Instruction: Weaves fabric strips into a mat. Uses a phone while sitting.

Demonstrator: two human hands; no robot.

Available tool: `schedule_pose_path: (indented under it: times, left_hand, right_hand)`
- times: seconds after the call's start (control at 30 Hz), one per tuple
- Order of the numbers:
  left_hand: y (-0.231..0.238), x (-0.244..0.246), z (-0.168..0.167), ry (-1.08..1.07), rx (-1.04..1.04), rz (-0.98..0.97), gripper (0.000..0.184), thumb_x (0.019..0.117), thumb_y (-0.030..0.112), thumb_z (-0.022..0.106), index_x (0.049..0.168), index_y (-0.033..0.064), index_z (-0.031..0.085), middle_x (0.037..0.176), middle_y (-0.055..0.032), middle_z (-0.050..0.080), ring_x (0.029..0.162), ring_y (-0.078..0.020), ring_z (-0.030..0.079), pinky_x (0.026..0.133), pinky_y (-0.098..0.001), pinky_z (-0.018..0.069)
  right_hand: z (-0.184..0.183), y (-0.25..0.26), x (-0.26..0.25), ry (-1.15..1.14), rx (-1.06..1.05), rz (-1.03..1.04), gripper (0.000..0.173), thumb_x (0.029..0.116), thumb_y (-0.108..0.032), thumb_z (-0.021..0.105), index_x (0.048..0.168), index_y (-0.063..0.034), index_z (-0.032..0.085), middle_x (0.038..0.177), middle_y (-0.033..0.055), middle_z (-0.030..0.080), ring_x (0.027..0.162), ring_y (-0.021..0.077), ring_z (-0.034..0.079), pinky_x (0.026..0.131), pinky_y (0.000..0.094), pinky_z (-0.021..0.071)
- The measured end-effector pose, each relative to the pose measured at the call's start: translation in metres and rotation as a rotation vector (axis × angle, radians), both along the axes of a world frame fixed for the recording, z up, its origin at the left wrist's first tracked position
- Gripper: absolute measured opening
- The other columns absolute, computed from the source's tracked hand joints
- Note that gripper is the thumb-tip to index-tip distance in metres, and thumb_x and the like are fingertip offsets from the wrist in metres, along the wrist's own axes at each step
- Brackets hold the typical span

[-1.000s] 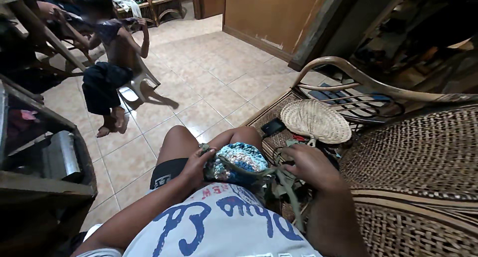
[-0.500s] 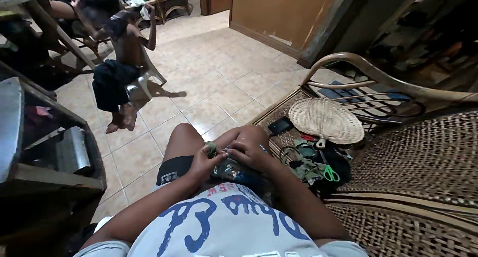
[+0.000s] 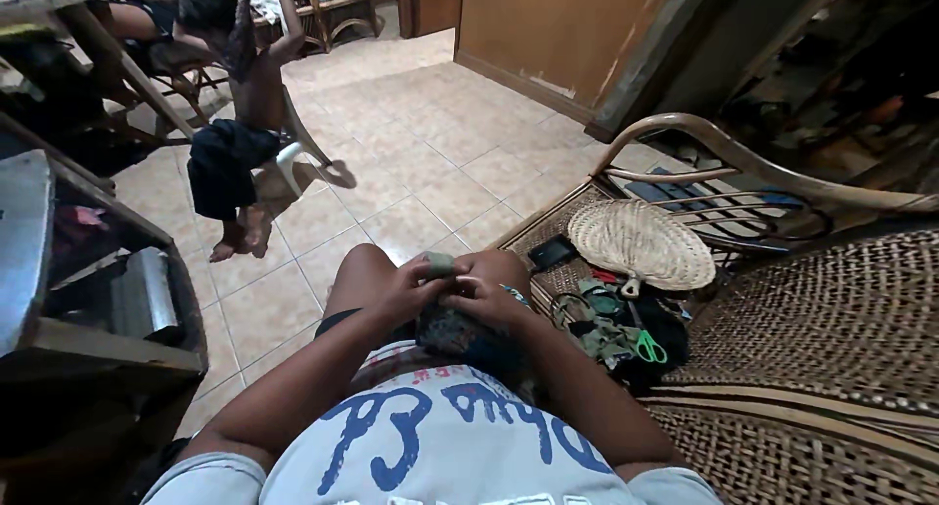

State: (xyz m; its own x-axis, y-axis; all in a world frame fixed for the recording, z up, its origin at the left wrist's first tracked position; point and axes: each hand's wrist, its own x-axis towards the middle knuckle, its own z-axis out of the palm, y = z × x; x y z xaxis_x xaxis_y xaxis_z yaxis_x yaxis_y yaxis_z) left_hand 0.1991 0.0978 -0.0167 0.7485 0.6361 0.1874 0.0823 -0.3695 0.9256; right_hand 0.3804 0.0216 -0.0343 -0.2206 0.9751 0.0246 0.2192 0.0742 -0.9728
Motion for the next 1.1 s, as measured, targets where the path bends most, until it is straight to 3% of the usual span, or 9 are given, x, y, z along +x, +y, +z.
schedule_pose_path:
  times: [0.07, 0.13, 0.2, 0.27, 0.4, 0.63, 0.77, 0.97, 1.1]
  left_hand:
    - [0.008, 0.005, -0.001, 0.102, -0.006, 0.001, 0.025, 0.1038, 0.017, 0.057, 0.122, 0.0052, 0.070, 0.113, -0.0106, 0.062, 0.099, -0.0145, 0.062, 0.087, -0.0320, 0.0542]
    - [0.013, 0.006, -0.003, 0.194, -0.157, 0.023, 0.037, 0.1090, 0.030, 0.048, 0.134, 0.0066, 0.063, 0.121, -0.0129, 0.064, 0.102, -0.0184, 0.064, 0.090, -0.0385, 0.0530]
    - [0.013, 0.000, -0.003, 0.260, -0.336, 0.023, 0.048, 0.1099, 0.041, 0.040, 0.139, 0.0062, 0.054, 0.116, -0.0141, 0.065, 0.096, -0.0190, 0.066, 0.084, -0.0384, 0.0554]
    - [0.009, -0.010, -0.007, 0.267, -0.412, -0.034, 0.044, 0.1070, 0.032, 0.046, 0.138, 0.0012, 0.048, 0.106, -0.0099, 0.063, 0.088, -0.0131, 0.064, 0.080, -0.0325, 0.0555]
    - [-0.004, -0.015, -0.028, 0.115, -0.423, -0.027, 0.037, 0.0927, 0.003, 0.067, 0.126, -0.0058, 0.054, 0.110, -0.0074, 0.065, 0.095, -0.0068, 0.064, 0.088, -0.0262, 0.0552]
    - [-0.016, -0.009, -0.035, 0.010, -0.446, 0.109, 0.020, 0.0914, -0.002, 0.068, 0.110, -0.0043, 0.063, 0.100, -0.0033, 0.067, 0.087, -0.0052, 0.066, 0.083, -0.0242, 0.0565]
    - [-0.018, -0.010, -0.032, 0.017, -0.474, 0.108, 0.029, 0.0886, -0.005, 0.071, 0.114, -0.0010, 0.057, 0.089, 0.0019, 0.071, 0.081, -0.0035, 0.067, 0.080, -0.0234, 0.0566]
    - [-0.018, -0.014, -0.034, -0.004, -0.464, 0.120, 0.030, 0.0884, -0.005, 0.071, 0.116, -0.0016, 0.059, 0.094, -0.0009, 0.071, 0.084, -0.0053, 0.068, 0.081, -0.0246, 0.0572]
    - [-0.020, -0.015, -0.039, -0.035, -0.514, 0.159, 0.022, 0.0955, 0.001, 0.066, 0.117, -0.0017, 0.061, 0.097, -0.0025, 0.072, 0.085, -0.0066, 0.069, 0.082, -0.0260, 0.0574]
  right_hand:
    - [-0.004, 0.001, -0.007, 0.011, 0.013, -0.058, 0.018, 0.0984, -0.007, 0.063, 0.111, 0.0038, 0.070, 0.100, 0.0028, 0.072, 0.090, -0.0011, 0.064, 0.086, 0.0204, 0.0539]
    - [-0.005, 0.001, -0.010, 0.021, 0.005, -0.112, 0.016, 0.0998, -0.008, 0.062, 0.109, 0.0024, 0.071, 0.097, 0.0030, 0.071, 0.088, 0.0007, 0.065, 0.085, 0.0225, 0.0547]
    - [-0.005, 0.000, -0.011, 0.067, -0.025, -0.214, 0.014, 0.0995, -0.011, 0.065, 0.104, 0.0007, 0.071, 0.091, 0.0017, 0.070, 0.082, 0.0016, 0.064, 0.081, 0.0231, 0.0548]
    - [-0.005, -0.002, -0.008, 0.142, -0.060, -0.294, 0.014, 0.0989, -0.011, 0.066, 0.105, 0.0008, 0.071, 0.090, 0.0017, 0.070, 0.081, 0.0027, 0.065, 0.080, 0.0232, 0.0550]
    - [-0.007, -0.003, -0.009, 0.222, -0.101, -0.346, 0.010, 0.0975, -0.007, 0.067, 0.103, 0.0011, 0.070, 0.087, 0.0020, 0.070, 0.078, 0.0034, 0.065, 0.076, 0.0228, 0.0556]
    - [-0.018, -0.002, -0.010, 0.178, 0.002, -0.388, 0.009, 0.0971, -0.008, 0.067, 0.097, 0.0006, 0.071, 0.082, 0.0021, 0.070, 0.073, 0.0038, 0.065, 0.072, 0.0237, 0.0564]
    - [-0.023, -0.004, -0.011, 0.253, 0.003, -0.430, 0.008, 0.0969, -0.007, 0.067, 0.098, -0.0002, 0.072, 0.084, 0.0018, 0.071, 0.076, 0.0055, 0.066, 0.074, 0.0253, 0.0572]
    - [-0.022, -0.005, -0.016, 0.271, -0.021, -0.491, 0.009, 0.0983, -0.007, 0.065, 0.098, -0.0012, 0.072, 0.084, 0.0021, 0.070, 0.075, 0.0058, 0.065, 0.073, 0.0258, 0.0566]
    - [-0.018, -0.010, -0.015, 0.304, -0.018, -0.499, 0.008, 0.0973, -0.005, 0.065, 0.095, -0.0022, 0.071, 0.081, 0.0004, 0.069, 0.073, 0.0048, 0.065, 0.071, 0.0245, 0.0563]
